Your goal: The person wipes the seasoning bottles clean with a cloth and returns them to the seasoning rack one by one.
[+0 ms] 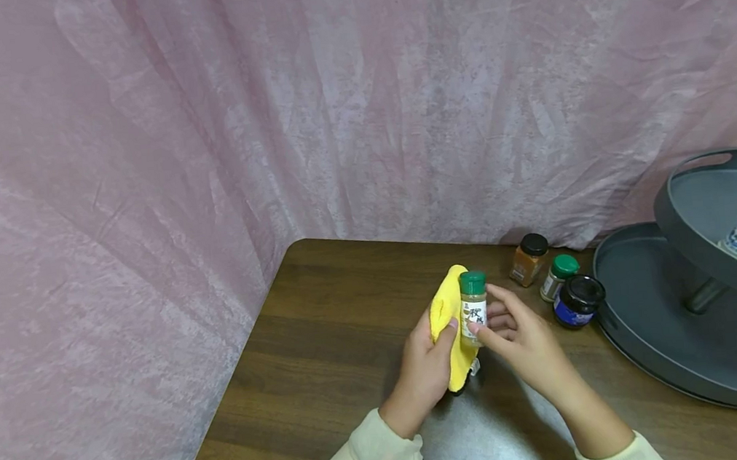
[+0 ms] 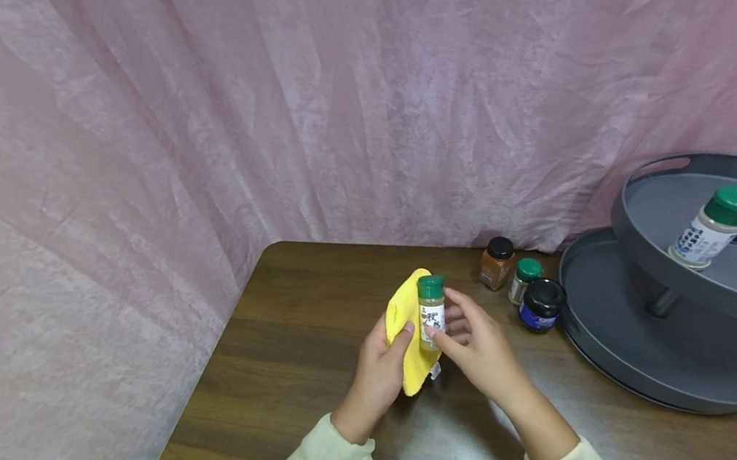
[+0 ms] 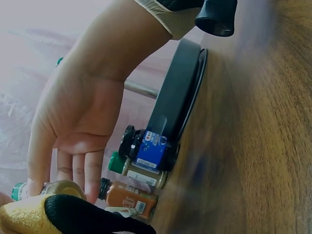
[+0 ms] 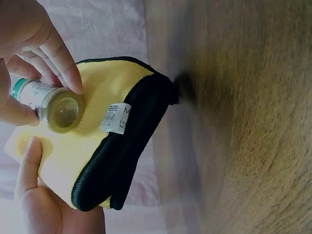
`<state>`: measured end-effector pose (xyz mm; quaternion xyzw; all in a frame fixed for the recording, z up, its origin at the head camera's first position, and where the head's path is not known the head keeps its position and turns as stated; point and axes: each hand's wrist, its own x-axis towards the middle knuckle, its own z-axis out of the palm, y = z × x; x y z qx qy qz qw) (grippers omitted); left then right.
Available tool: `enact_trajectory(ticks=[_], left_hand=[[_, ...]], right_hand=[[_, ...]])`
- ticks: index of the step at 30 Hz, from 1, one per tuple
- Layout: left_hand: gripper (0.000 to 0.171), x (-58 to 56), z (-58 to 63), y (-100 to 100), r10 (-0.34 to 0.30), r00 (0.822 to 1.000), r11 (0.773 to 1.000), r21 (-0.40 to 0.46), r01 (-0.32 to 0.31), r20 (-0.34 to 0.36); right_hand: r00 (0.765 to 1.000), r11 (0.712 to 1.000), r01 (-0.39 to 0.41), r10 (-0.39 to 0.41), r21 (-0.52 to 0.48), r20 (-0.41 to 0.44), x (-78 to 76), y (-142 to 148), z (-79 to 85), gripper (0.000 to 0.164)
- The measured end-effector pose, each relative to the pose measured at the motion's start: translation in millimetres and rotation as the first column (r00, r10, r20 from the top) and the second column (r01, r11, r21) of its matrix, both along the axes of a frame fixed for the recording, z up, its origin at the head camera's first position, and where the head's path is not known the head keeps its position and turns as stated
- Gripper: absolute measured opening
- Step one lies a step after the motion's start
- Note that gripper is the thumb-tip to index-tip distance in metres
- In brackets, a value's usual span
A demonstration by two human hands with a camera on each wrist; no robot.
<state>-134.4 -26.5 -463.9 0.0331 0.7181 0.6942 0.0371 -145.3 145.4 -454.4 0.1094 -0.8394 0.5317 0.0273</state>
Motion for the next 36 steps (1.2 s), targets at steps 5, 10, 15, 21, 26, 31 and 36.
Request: enact_trajectory(ticks=[5,10,15,21,26,31,36], left_hand=[[0.041,-0.9,-0.2,-0.6,0.01,1.0,1.0,0.007,-0.01,-0.007],[0.04,-2.2,-0.9,-1.1,0.03,0.999,1.0,0.01,-0.029,-0.015],[0.038,-2.6,-1.8,-1.7,0.031,0.999,1.0,0.007,-0.031,-0.031],[0.039,-1.2,-1.7,-2.1,0.01,1.0,1.0,-0.008,-0.01,-0.024],[0.039,0.5,-1.0,-0.7,-0.024,1.0,0.999,-0.034,0.024,-0.016],[0.039,1.0,0.2,0.3,-0.039,0.999,0.998,-0.046,0.038,-0.027],[0.044,1.1,1.9,-1.1,-0.036,0.999,0.999,-0.041,0.036,0.015]], right_hand=[[0.999,0.999,-0.032,0.032,0.023,-0.002,0.1,-1.0,-1.8,0.067],[0.997,0.997,-0.071,0.071,0.038,0.004,1.0,-1.1,-4.4,0.064],[0.996,0.996,-0.086,0.086,0.034,-0.003,1.0,-0.9,-3.5,0.059],[1.0,0.999,-0.029,0.029,0.034,-0.004,0.5,-0.6,-0.8,0.063],[0.999,0.999,0.046,-0.046,0.015,0.004,0.3,1.2,0.7,0.067],[0.998,0.998,0.063,-0.063,-0.005,0.018,-0.1,1.4,1.5,0.069],[0.999,0.999,0.038,-0.038,0.002,0.018,1.1,0.0,0.1,0.065]])
